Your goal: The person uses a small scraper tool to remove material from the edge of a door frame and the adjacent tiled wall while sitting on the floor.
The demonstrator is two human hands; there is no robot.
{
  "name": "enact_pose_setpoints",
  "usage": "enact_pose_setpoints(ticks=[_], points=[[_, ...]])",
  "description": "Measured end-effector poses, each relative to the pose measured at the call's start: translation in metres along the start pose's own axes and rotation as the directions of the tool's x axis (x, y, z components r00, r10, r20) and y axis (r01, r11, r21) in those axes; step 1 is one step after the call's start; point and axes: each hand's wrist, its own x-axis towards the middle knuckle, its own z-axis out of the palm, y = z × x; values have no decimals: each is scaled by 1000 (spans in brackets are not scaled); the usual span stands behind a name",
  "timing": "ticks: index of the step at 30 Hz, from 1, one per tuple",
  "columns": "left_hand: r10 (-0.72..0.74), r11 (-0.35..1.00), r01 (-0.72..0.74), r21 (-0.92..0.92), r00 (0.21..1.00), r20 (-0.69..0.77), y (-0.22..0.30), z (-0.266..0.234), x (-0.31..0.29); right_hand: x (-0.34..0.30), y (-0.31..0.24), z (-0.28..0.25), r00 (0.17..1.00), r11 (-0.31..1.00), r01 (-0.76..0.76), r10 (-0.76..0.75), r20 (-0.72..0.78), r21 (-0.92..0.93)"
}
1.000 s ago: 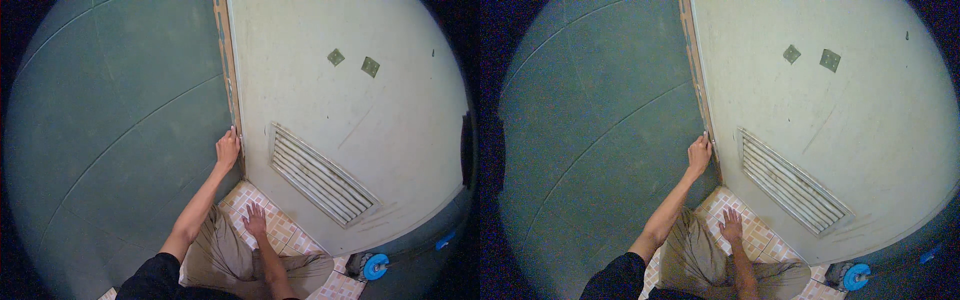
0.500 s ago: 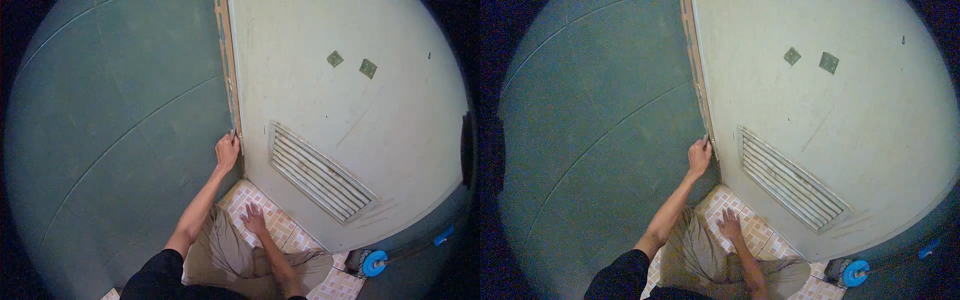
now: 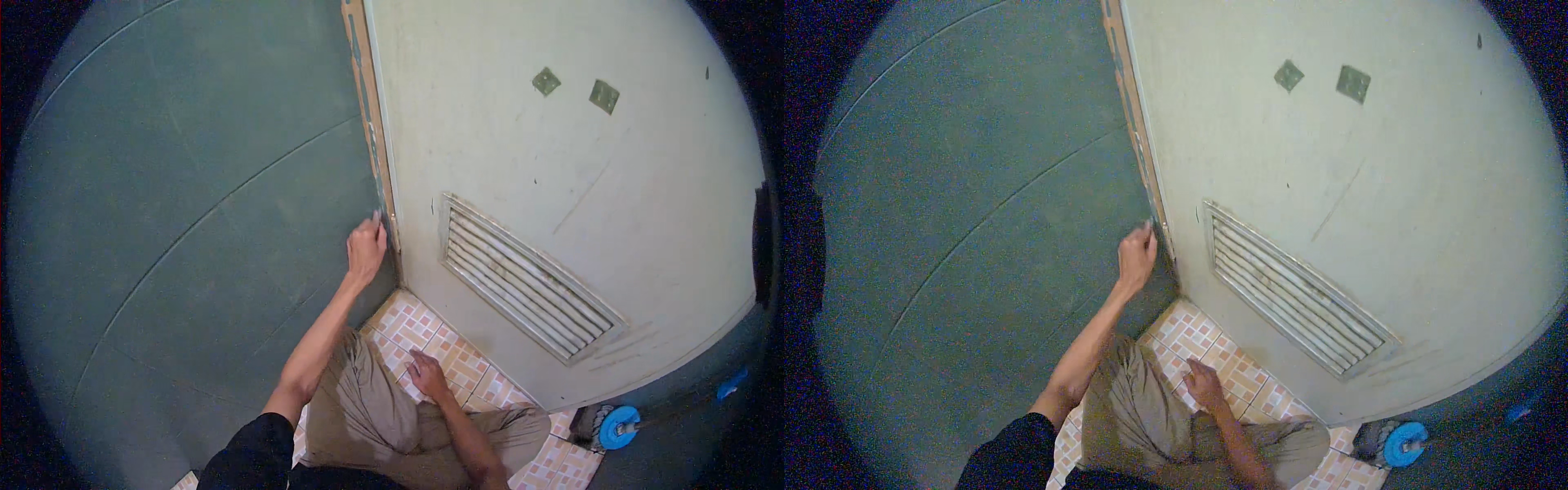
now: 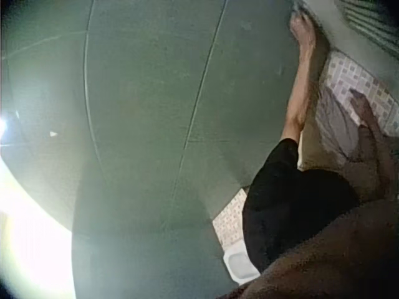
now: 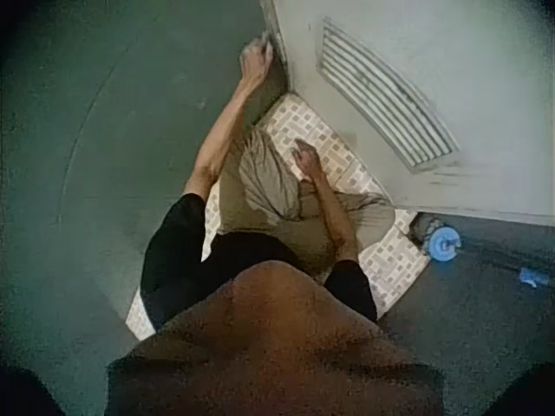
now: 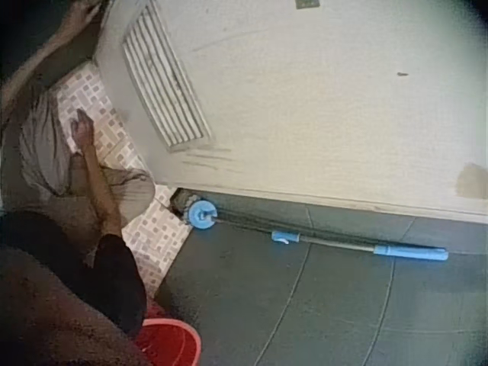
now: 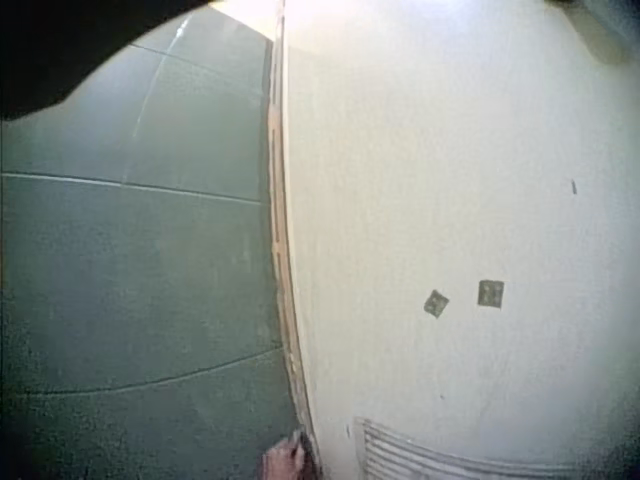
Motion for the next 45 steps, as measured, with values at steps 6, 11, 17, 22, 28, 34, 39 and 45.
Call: enact_pose_setpoints(ticks=[6, 11, 17, 22, 28, 34, 39, 45], points=[[20, 971, 20, 240, 987, -162, 7, 11, 26, 2, -6, 0, 999, 998, -32, 31, 21, 57], [39, 987, -12, 162, 986, -164, 5, 17, 18, 2, -5, 4, 999, 1000, -24, 25, -29, 20], [12, 977, 3, 213, 998, -66, -5, 28, 3, 0, -2, 5, 997, 999, 4, 0, -73, 46], [-63, 953, -6, 304, 975, 215, -41, 43, -45, 1, -5, 9, 997, 999, 48, -48, -59, -10], [-93, 989, 98, 113, 995, -47, -21, 27, -33, -2, 2, 5, 998, 1000, 16, -15, -59, 21], [-27, 986, 63, 155, 974, -226, -1, 29, -4, 1, -2, 3, 998, 999, 21, -19, -61, 36], [-73, 987, 88, 138, 992, -105, -30, 65, -47, 2, -5, 4, 999, 997, -18, 21, -37, 70], [-94, 993, 88, 75, 992, 81, -44, 59, -77, 3, 7, 6, 999, 999, -8, 10, -45, 54]])
